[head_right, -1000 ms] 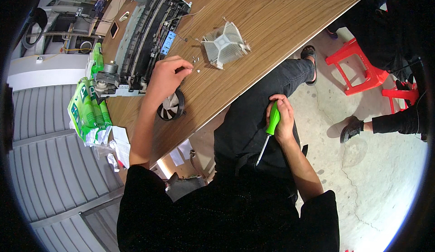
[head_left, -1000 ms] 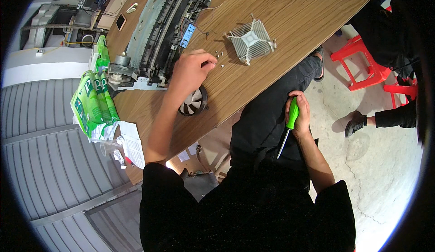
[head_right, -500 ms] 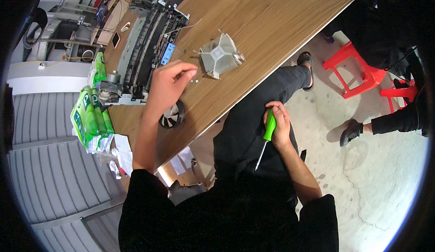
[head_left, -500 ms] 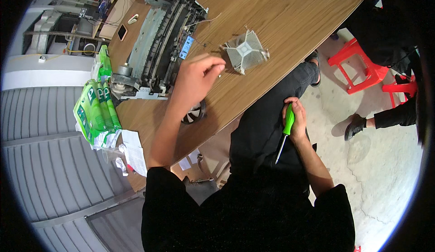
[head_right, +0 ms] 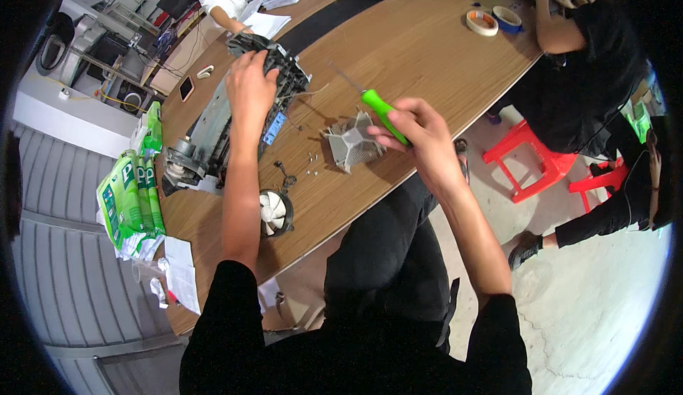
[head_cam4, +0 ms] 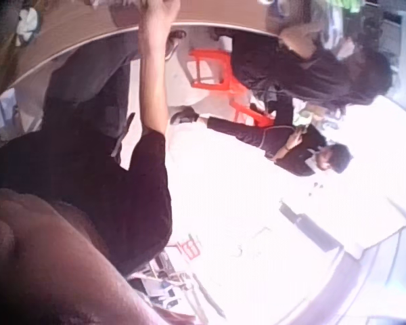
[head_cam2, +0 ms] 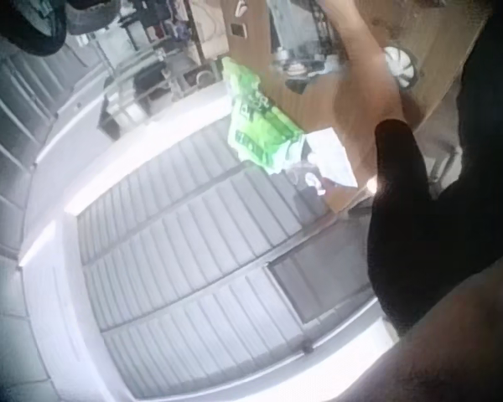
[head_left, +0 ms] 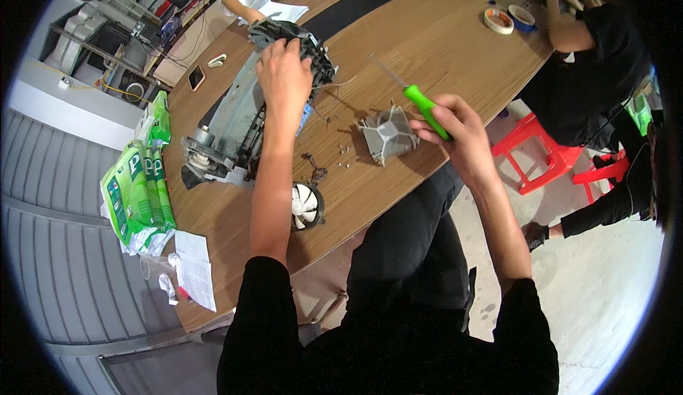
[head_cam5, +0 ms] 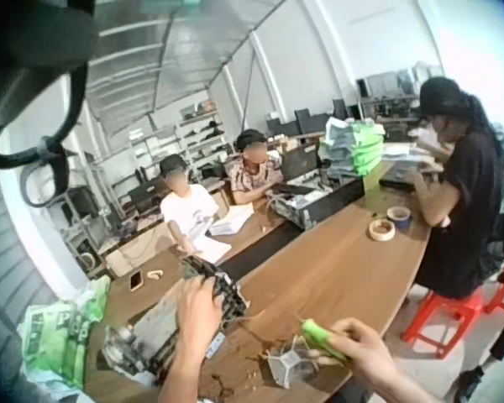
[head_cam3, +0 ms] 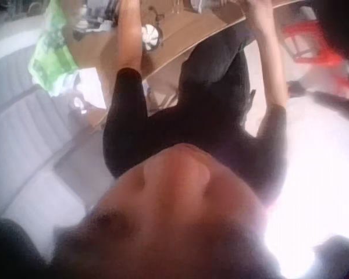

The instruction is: The person disassembles a printer component on a table by using a screwdriver to remove several screws from the internal chassis and a cooling fan.

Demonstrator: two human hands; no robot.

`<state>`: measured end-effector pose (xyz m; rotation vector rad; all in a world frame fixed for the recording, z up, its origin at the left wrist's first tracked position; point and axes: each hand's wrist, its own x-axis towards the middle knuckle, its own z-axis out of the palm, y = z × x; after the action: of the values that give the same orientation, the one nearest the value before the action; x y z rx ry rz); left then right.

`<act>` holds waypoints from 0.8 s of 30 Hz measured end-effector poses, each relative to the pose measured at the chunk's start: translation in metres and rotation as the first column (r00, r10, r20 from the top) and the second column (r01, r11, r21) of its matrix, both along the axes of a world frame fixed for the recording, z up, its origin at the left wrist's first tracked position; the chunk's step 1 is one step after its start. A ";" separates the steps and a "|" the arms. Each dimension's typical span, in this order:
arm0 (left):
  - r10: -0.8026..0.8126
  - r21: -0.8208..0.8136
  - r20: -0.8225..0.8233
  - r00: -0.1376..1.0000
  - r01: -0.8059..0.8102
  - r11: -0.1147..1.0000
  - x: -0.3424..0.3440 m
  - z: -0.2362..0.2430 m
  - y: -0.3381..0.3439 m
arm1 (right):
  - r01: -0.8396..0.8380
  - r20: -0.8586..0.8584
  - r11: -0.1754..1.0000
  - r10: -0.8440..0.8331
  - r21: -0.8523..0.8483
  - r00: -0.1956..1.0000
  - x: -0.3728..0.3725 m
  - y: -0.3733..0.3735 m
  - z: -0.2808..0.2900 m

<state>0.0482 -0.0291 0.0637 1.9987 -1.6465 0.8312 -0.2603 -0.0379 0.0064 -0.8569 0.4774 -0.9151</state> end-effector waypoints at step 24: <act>-0.147 -0.079 -0.040 0.988 0.143 0.987 -0.006 -0.004 -0.031 | -0.010 -0.408 0.832 -0.261 -0.555 0.875 0.071 -0.087 -0.023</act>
<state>0.0418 -0.0598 0.0602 1.8097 -1.6861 0.7771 -0.1894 -0.1244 -0.0170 -1.6115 0.7175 -0.9839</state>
